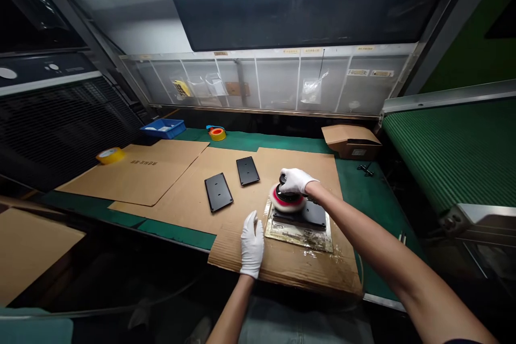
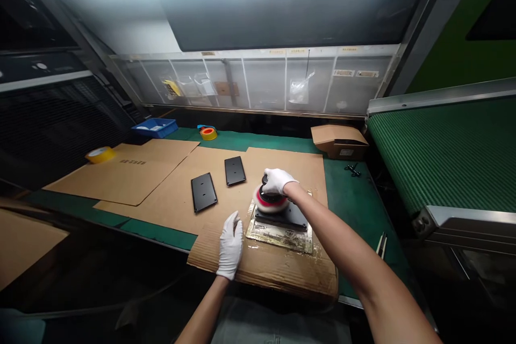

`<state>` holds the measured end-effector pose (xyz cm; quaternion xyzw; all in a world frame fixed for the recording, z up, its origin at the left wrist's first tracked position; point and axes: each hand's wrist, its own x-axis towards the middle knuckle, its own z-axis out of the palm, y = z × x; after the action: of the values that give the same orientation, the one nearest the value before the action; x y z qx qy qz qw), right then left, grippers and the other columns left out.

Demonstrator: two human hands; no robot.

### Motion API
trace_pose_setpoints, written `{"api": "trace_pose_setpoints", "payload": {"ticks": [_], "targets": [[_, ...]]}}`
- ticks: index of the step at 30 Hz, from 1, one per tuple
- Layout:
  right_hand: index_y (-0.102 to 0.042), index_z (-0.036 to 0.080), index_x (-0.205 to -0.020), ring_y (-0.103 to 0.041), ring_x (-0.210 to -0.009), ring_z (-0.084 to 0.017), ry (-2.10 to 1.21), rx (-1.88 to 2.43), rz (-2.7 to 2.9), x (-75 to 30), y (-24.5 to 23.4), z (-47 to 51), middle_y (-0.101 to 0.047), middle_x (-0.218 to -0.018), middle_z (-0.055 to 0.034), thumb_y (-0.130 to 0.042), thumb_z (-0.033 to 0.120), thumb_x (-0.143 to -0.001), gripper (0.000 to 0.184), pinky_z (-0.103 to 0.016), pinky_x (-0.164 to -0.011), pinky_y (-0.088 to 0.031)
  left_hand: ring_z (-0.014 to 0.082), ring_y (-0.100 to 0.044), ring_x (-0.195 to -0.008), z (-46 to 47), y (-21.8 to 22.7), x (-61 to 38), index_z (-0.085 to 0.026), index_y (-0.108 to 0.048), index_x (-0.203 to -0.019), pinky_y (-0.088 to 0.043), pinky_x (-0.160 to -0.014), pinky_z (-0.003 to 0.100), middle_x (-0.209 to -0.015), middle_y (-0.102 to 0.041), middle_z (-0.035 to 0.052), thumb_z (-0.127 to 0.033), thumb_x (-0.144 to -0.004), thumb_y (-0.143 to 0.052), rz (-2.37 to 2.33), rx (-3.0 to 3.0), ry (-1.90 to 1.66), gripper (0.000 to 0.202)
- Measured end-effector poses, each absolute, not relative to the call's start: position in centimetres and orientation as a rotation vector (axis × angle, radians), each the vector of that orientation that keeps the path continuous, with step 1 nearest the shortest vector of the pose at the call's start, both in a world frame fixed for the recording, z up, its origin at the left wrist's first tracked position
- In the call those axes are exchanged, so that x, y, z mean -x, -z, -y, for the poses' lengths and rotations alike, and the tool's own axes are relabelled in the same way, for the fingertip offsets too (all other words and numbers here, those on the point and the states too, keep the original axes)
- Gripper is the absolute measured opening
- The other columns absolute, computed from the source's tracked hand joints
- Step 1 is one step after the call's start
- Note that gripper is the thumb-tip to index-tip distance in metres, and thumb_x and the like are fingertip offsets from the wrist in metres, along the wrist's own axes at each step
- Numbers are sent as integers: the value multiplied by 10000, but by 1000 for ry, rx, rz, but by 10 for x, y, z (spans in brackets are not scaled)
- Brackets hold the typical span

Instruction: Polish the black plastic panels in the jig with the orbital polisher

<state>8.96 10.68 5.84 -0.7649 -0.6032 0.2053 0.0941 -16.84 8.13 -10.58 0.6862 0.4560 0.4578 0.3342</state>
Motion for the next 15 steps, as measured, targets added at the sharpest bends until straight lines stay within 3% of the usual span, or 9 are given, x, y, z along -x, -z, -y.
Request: {"api": "trace_pose_setpoints", "payload": {"ticks": [10,15], "targets": [[-676,253,-1150,-669,-796,-238,-376,2501,1609,-125,-51,-11,-693,-1088,-115,-663,465,-834,381,-297,-664,-415,286,-696,-1250,-79,100,164,-167,-647,-1355,-546,-1155,516,-1350,-707,167,-433,-1036,-508,-1163,-1789,-1162,438],[-658,264,-1157,-662,-834,-218,-510,2293,1679,-118,-52,3,-676,-1035,-79,-697,502,-829,407,-278,-709,-434,280,-698,-1248,-78,98,165,-171,-645,-1347,-549,-1155,513,-1355,-708,164,-422,-1035,-507,-1172,-1784,-1159,424]]}}
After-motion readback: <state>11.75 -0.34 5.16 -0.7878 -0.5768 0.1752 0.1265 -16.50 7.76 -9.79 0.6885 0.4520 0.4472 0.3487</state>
